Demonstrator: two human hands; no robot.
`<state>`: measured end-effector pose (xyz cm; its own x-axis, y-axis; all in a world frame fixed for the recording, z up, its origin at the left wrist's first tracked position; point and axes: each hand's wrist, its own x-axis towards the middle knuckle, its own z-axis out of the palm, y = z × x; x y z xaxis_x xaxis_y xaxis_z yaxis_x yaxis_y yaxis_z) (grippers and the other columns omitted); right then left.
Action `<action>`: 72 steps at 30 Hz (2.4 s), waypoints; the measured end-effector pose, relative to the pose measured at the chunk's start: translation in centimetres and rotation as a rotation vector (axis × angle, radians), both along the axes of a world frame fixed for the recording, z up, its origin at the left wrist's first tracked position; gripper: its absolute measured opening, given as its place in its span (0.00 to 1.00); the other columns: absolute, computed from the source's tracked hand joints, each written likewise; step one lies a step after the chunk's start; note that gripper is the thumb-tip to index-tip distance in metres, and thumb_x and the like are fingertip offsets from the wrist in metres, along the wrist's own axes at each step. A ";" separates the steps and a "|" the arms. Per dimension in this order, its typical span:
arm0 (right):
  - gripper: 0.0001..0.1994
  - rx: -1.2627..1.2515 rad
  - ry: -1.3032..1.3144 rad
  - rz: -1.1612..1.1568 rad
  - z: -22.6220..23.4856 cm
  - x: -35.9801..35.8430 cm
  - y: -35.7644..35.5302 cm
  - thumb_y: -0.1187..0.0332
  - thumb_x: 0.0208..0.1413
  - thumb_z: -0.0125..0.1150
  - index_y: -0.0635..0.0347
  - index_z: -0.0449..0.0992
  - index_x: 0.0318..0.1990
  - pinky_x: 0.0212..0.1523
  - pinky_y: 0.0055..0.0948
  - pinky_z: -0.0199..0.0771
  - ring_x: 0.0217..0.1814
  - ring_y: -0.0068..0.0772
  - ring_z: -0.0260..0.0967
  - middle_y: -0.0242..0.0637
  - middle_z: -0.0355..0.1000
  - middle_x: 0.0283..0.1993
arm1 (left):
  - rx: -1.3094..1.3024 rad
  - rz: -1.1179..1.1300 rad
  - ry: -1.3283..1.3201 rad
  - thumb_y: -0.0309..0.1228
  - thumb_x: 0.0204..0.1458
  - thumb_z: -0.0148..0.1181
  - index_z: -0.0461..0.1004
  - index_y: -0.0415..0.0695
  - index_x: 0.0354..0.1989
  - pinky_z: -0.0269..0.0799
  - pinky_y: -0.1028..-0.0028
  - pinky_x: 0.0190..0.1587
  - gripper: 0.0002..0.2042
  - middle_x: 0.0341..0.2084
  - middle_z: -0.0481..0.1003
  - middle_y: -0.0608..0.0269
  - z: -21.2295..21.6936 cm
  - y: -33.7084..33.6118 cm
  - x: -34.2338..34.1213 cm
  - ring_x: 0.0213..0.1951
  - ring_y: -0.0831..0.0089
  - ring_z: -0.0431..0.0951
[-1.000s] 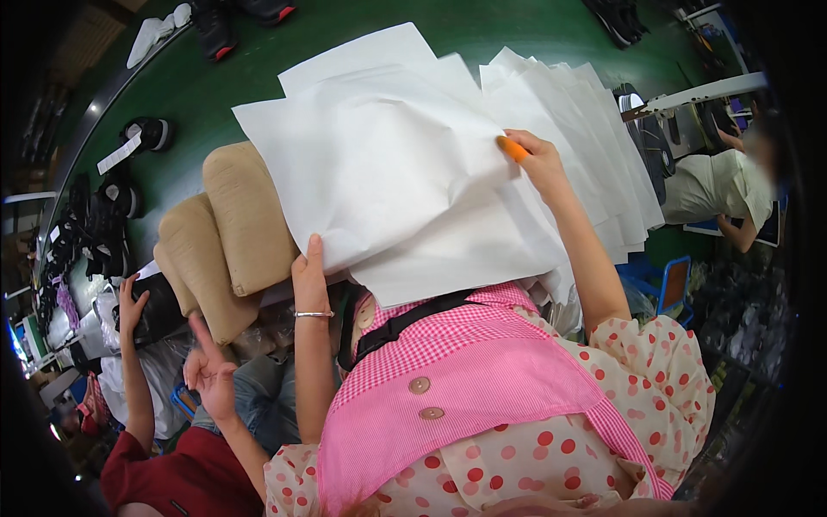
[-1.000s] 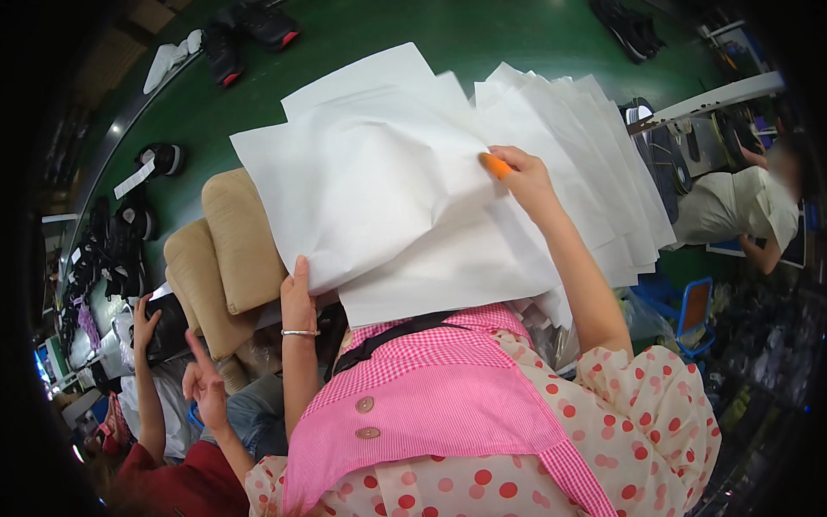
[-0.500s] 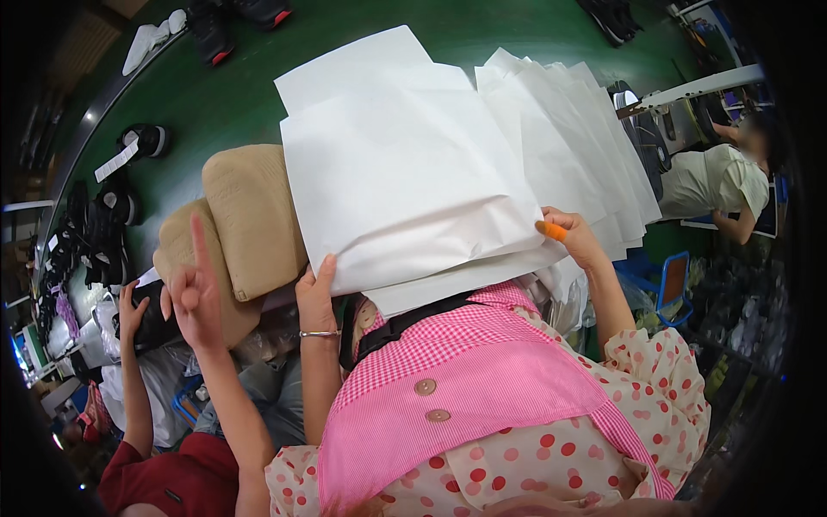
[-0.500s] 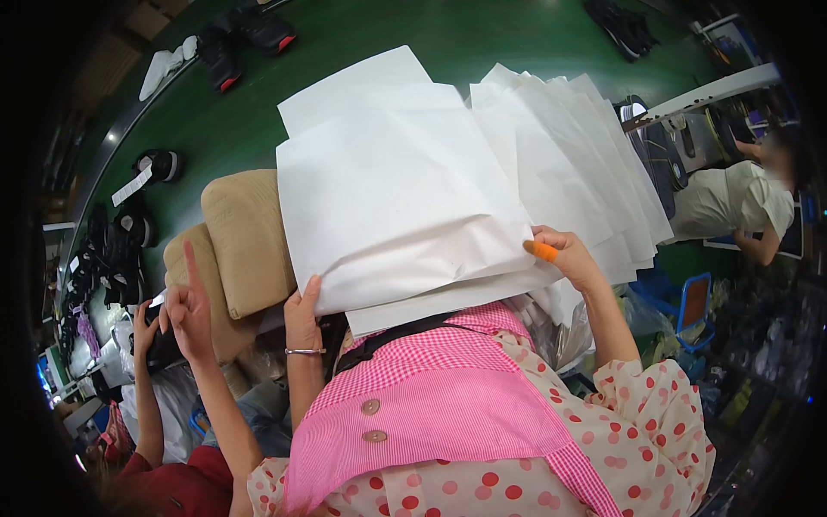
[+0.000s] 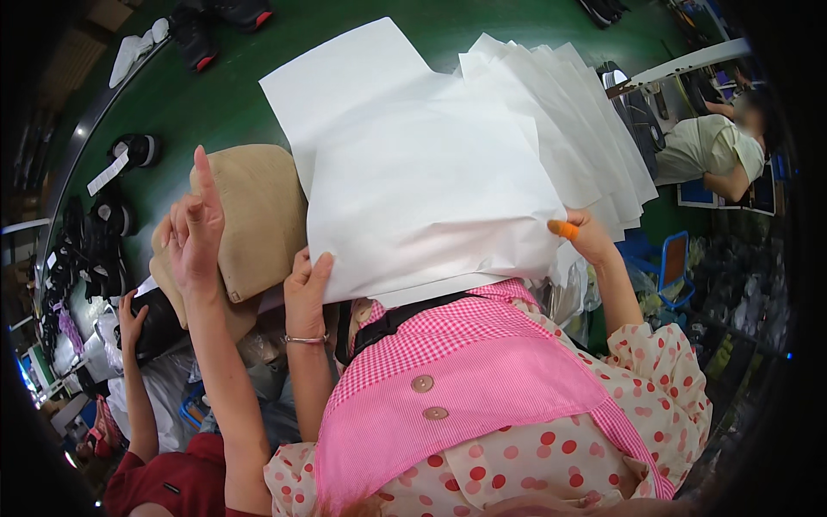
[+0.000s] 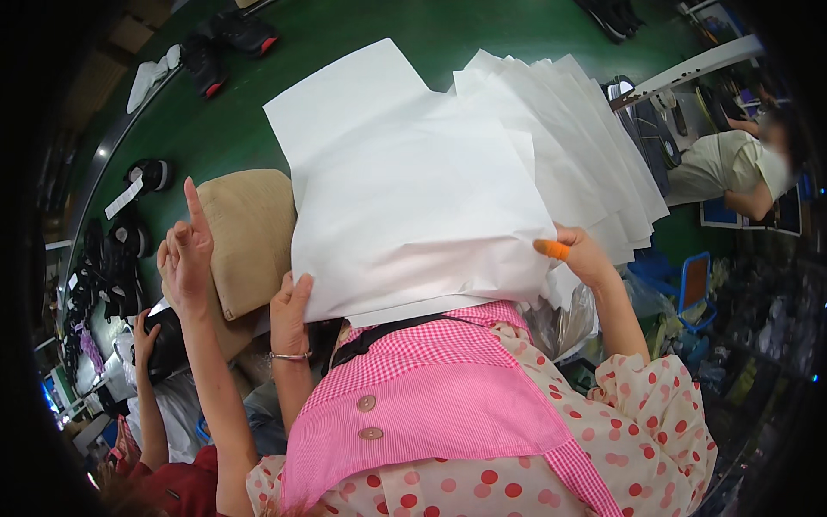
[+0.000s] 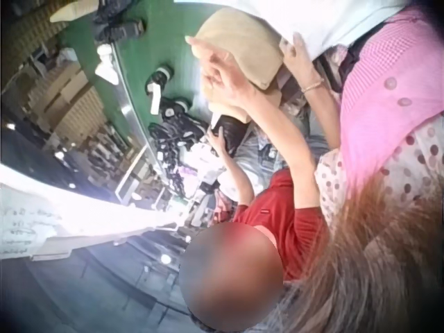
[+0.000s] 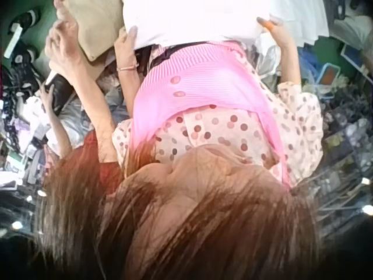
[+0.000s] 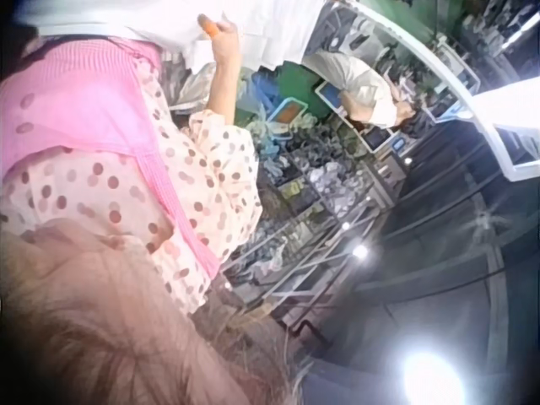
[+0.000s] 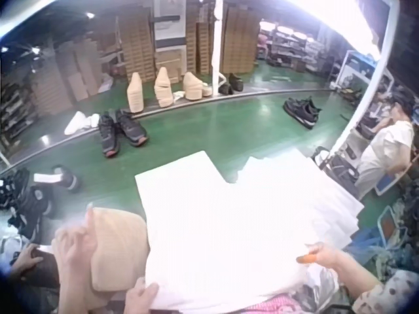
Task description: The person repeatedly folds white tissue paper sheets by hand and stacks them on a green worktable. The person uses an orange utility knife to trim edges of the folded sheets. Shoe lasts and other materials are visible nearby.
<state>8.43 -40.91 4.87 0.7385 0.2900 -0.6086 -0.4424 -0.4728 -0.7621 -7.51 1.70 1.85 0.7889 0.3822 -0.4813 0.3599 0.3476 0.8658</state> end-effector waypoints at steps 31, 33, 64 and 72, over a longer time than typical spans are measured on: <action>0.14 1.004 -0.605 0.166 12.9 14.7 6.1 0.77 0.60 0.46 0.68 0.70 0.53 0.65 0.46 0.59 0.59 0.51 0.66 0.50 0.71 0.53 | 0.949 0.263 -0.663 0.34 0.60 0.50 0.72 0.33 0.50 0.69 0.71 0.51 0.17 0.47 0.73 0.56 17.6 5.6 11.2 0.48 0.71 0.73; 0.14 0.980 -0.490 0.145 9.6 12.9 4.8 0.76 0.60 0.49 0.69 0.71 0.51 0.63 0.44 0.62 0.56 0.47 0.69 0.47 0.72 0.50 | 0.971 0.104 -0.662 0.33 0.57 0.55 0.75 0.34 0.44 0.65 0.72 0.53 0.14 0.48 0.71 0.58 14.1 5.2 9.4 0.47 0.72 0.72; 0.10 -0.097 -0.145 -0.229 -6.2 2.6 3.0 0.63 0.56 0.61 0.62 0.77 0.36 0.34 0.15 0.64 0.30 0.14 0.64 0.26 0.72 0.30 | 0.146 0.296 0.090 0.33 0.57 0.57 0.75 0.34 0.35 0.71 0.79 0.35 0.11 0.43 0.66 0.66 -8.4 -3.4 -1.5 0.33 0.81 0.70; 0.13 -0.156 -0.131 -0.288 -5.8 5.2 5.6 0.65 0.58 0.54 0.63 0.76 0.45 0.41 0.21 0.66 0.38 0.19 0.68 0.31 0.74 0.37 | 0.238 0.170 0.308 0.41 0.52 0.63 0.74 0.38 0.24 0.59 0.83 0.29 0.17 0.20 0.68 0.74 -5.9 -1.3 1.8 0.26 0.84 0.63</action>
<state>13.65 -35.36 -0.97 0.8514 -0.0306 -0.5236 -0.4775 -0.4583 -0.7496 -5.66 0.36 -4.01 0.5379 0.6237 -0.5672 0.5693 0.2275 0.7900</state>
